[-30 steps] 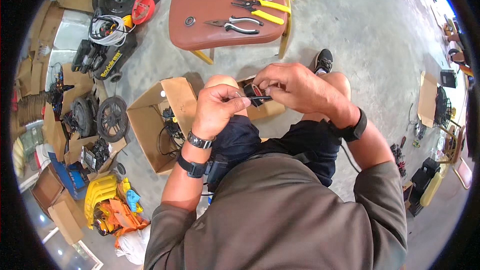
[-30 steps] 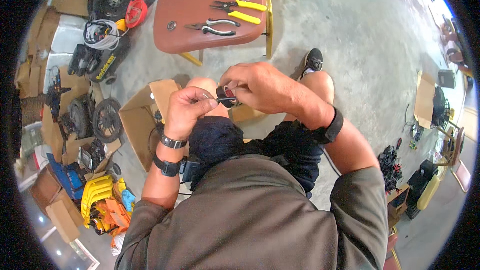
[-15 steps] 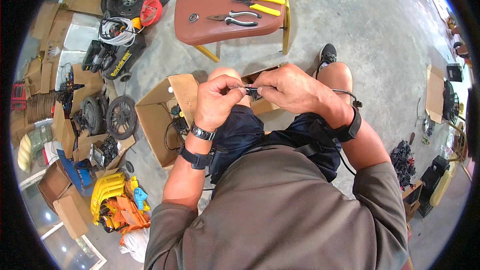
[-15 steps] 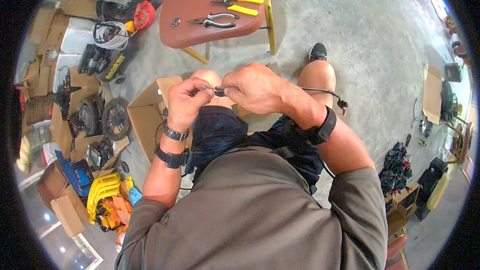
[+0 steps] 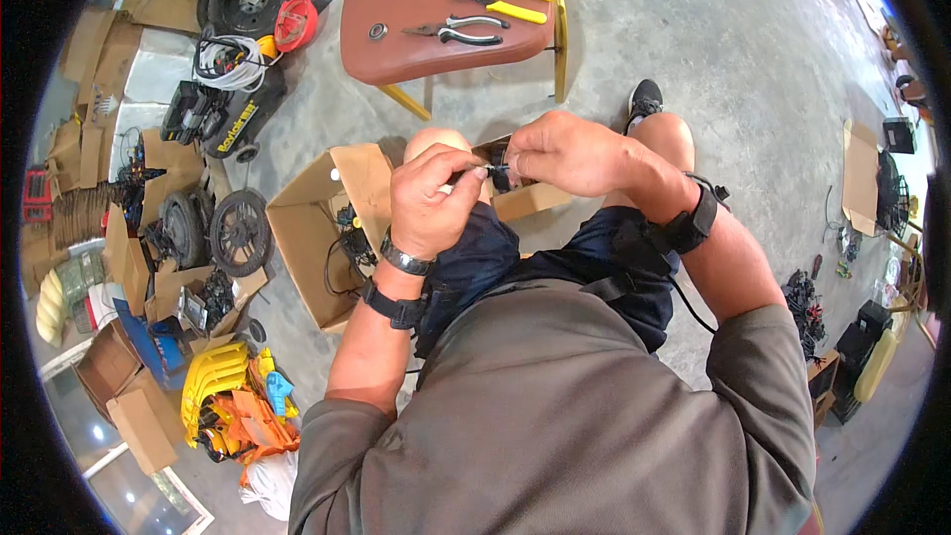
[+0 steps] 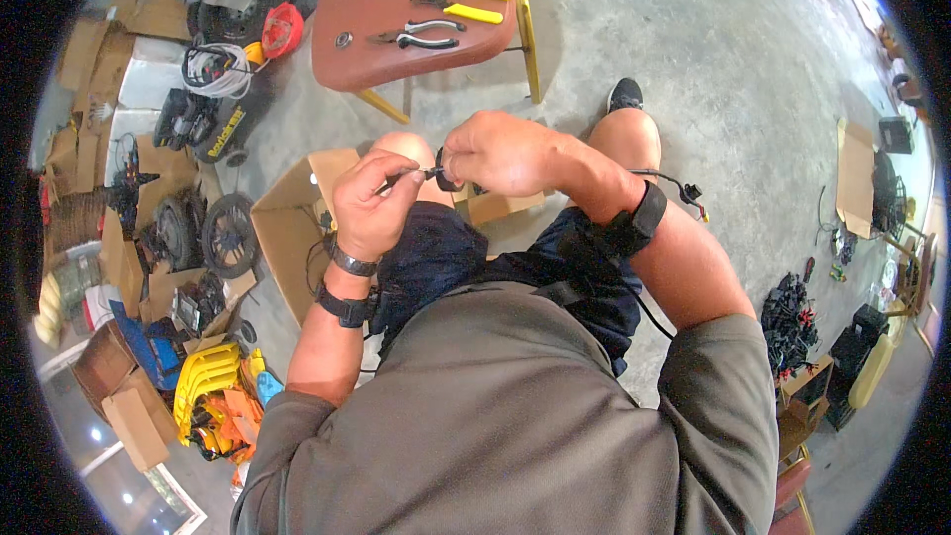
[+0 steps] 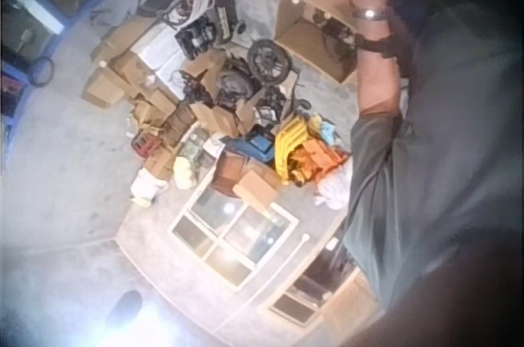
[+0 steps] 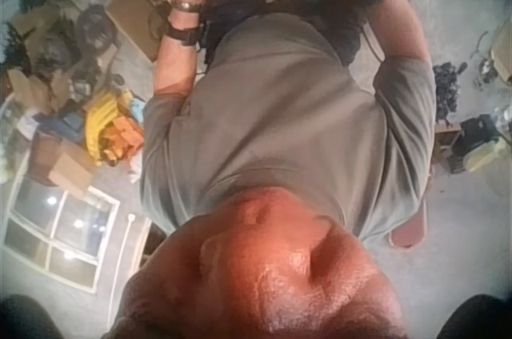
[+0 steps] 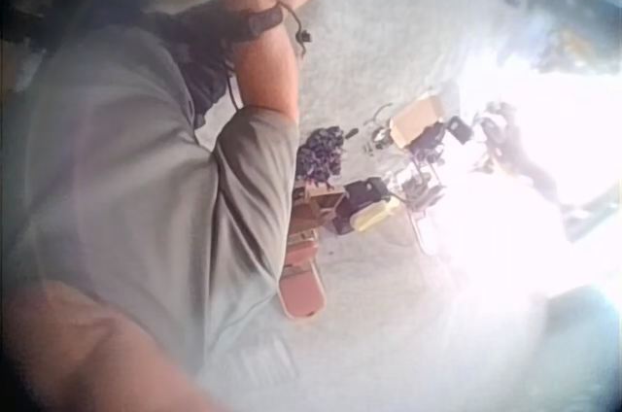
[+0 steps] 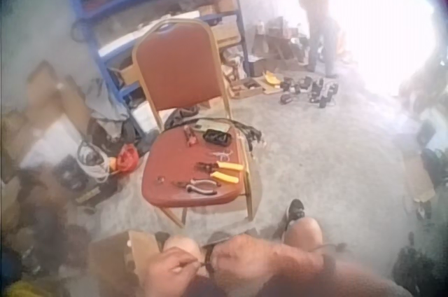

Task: Splicing and insulating wires for a small electrical component.

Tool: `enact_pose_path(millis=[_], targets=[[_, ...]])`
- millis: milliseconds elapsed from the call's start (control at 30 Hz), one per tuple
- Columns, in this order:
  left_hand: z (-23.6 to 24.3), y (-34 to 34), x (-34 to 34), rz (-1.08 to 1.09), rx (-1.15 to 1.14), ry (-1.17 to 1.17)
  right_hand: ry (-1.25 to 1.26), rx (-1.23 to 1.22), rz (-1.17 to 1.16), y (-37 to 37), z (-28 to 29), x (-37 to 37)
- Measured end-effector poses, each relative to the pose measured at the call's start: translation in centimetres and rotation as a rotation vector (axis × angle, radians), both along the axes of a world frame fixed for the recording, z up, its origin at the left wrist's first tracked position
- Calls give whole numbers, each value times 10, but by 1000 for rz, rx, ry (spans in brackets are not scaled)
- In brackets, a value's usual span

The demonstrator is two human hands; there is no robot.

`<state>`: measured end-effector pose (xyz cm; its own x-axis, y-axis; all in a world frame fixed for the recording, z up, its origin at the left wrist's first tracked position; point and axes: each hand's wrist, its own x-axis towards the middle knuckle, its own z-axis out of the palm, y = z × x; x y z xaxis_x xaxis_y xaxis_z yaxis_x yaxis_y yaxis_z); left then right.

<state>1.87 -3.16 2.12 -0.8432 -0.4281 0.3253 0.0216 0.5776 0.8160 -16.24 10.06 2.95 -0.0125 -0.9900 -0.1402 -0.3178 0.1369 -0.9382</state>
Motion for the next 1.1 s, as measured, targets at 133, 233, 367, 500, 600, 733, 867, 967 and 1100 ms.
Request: enact_pose_path(millis=[133, 233, 367, 500, 600, 733, 867, 967, 1100], targets=[[1, 3, -6, 66, -155, 58, -129, 94, -14, -1, -1, -6], [-8, -13, -4, -94, 76, -22, -155, 82, -12, 2, -6, -10], [-13, -15, 2, -83, 254, -178, -166, 113, -44, 3, 2, -14], [-19, -12, 4, -49, 470, -112, -151, 162, -22, 0, 6, -14], [-16, -9, 0, -28, 542, -76, -153, 184, -32, -1, 1, -15], [-12, -6, -6, 61, 528, -101, -155, 172, -41, -3, 0, -17], [-15, -9, -7, 55, 402, -98, -110, 113, 22, -3, -6, -17], [-27, -15, -5, -32, 455, -109, -228, 122, 29, -4, -21, -21], [-7, -10, -12, -57, 676, -42, -150, 158, 3, -1, -4, -19]])
